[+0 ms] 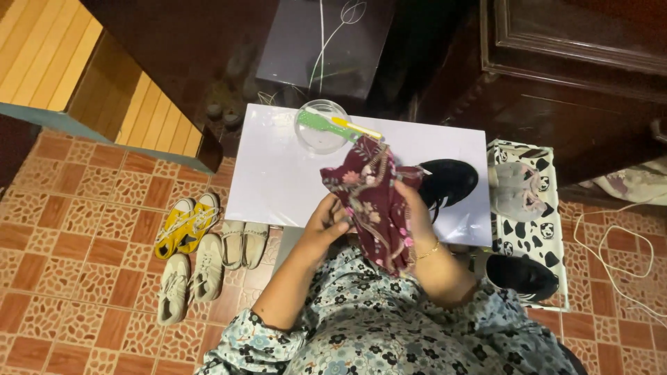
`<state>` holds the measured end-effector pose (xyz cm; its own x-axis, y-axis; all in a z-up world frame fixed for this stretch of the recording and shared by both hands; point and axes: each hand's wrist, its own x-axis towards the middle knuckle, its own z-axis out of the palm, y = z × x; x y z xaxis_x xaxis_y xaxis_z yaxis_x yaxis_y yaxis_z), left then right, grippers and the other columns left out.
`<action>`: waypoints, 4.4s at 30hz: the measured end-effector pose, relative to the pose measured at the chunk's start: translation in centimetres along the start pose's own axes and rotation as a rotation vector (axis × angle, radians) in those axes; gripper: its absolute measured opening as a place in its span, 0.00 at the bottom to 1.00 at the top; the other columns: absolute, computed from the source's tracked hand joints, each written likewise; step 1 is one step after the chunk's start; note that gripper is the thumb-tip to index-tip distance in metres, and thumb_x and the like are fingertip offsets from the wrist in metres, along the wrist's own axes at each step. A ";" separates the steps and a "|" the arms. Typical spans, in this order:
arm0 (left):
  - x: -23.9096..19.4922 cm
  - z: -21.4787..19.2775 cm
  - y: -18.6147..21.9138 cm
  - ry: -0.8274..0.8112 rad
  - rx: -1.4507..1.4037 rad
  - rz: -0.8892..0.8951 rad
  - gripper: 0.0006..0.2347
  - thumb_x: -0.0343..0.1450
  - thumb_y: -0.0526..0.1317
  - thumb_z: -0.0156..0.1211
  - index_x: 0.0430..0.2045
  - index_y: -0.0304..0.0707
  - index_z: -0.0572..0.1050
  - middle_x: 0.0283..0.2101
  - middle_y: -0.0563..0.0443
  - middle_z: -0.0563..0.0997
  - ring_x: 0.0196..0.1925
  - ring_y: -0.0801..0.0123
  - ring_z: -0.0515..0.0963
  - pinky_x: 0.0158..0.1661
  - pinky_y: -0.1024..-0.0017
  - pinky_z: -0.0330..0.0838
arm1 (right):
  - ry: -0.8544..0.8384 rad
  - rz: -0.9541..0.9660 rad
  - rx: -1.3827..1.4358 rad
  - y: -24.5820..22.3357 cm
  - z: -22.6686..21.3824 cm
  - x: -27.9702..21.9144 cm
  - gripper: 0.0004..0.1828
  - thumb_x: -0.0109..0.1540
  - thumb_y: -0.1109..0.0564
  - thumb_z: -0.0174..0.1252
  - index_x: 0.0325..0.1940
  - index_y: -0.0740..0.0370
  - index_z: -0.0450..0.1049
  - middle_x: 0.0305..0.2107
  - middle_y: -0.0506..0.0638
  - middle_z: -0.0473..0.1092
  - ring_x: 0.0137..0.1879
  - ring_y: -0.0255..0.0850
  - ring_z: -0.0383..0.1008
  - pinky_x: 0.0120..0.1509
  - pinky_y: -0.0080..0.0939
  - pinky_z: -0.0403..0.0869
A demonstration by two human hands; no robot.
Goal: The person scrubs a black sneaker with a toothbrush, wipes it with a cloth, and then ties the laces. The shoe is placed in a shoebox at the end.
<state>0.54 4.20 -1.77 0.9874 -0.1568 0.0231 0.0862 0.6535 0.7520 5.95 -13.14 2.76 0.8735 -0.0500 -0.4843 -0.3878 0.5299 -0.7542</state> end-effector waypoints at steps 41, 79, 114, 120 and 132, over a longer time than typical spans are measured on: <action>2.9 1.3 3.8 -0.121 1.072 -0.018 0.22 0.72 0.38 0.58 0.63 0.34 0.67 0.63 0.33 0.71 0.68 0.40 0.67 0.67 0.48 0.57 | 0.079 -0.451 -0.754 -0.1 -13.5 1.0 0.38 0.62 0.60 0.65 0.71 0.73 0.56 0.65 0.75 0.53 0.73 0.71 0.53 0.75 0.68 0.58; 13.4 5.1 -3.4 -0.330 1.048 -0.050 0.07 0.65 0.34 0.60 0.33 0.32 0.78 0.38 0.41 0.73 0.45 0.53 0.77 0.48 0.59 0.73 | -0.073 -0.441 -1.160 -6.7 -10.7 4.5 0.15 0.58 0.61 0.62 0.48 0.54 0.76 0.32 0.49 0.74 0.35 0.41 0.72 0.40 0.41 0.72; 1.5 5.3 10.4 0.064 0.852 0.101 0.10 0.77 0.46 0.48 0.42 0.46 0.76 0.31 0.57 0.74 0.36 0.73 0.73 0.42 0.73 0.67 | 0.370 -1.280 -1.089 -16.6 -19.6 -11.3 0.21 0.82 0.50 0.50 0.43 0.66 0.76 0.38 0.53 0.67 0.55 0.48 0.62 0.67 0.53 0.60; 5.7 8.8 5.1 0.010 1.103 -0.254 0.08 0.71 0.39 0.56 0.42 0.52 0.79 0.40 0.58 0.81 0.38 0.69 0.80 0.41 0.71 0.73 | 0.184 -1.086 -0.293 -18.9 -16.7 -2.9 0.12 0.70 0.72 0.46 0.50 0.62 0.72 0.34 0.54 0.71 0.33 0.41 0.73 0.48 0.36 0.76; 9.5 7.3 -2.0 -0.005 1.327 -0.006 0.10 0.67 0.41 0.67 0.36 0.35 0.80 0.32 0.45 0.80 0.40 0.49 0.83 0.42 0.58 0.78 | -0.457 -0.672 -0.799 -11.3 -6.7 3.3 0.12 0.65 0.63 0.57 0.27 0.66 0.75 0.13 0.47 0.64 0.23 0.30 0.57 0.30 0.27 0.59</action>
<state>8.78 -4.06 1.75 0.9866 -0.1619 0.0177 -0.1068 -0.5606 0.8211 11.27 -24.99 6.69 0.9374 0.2796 0.2076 0.2652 -0.1868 -0.9459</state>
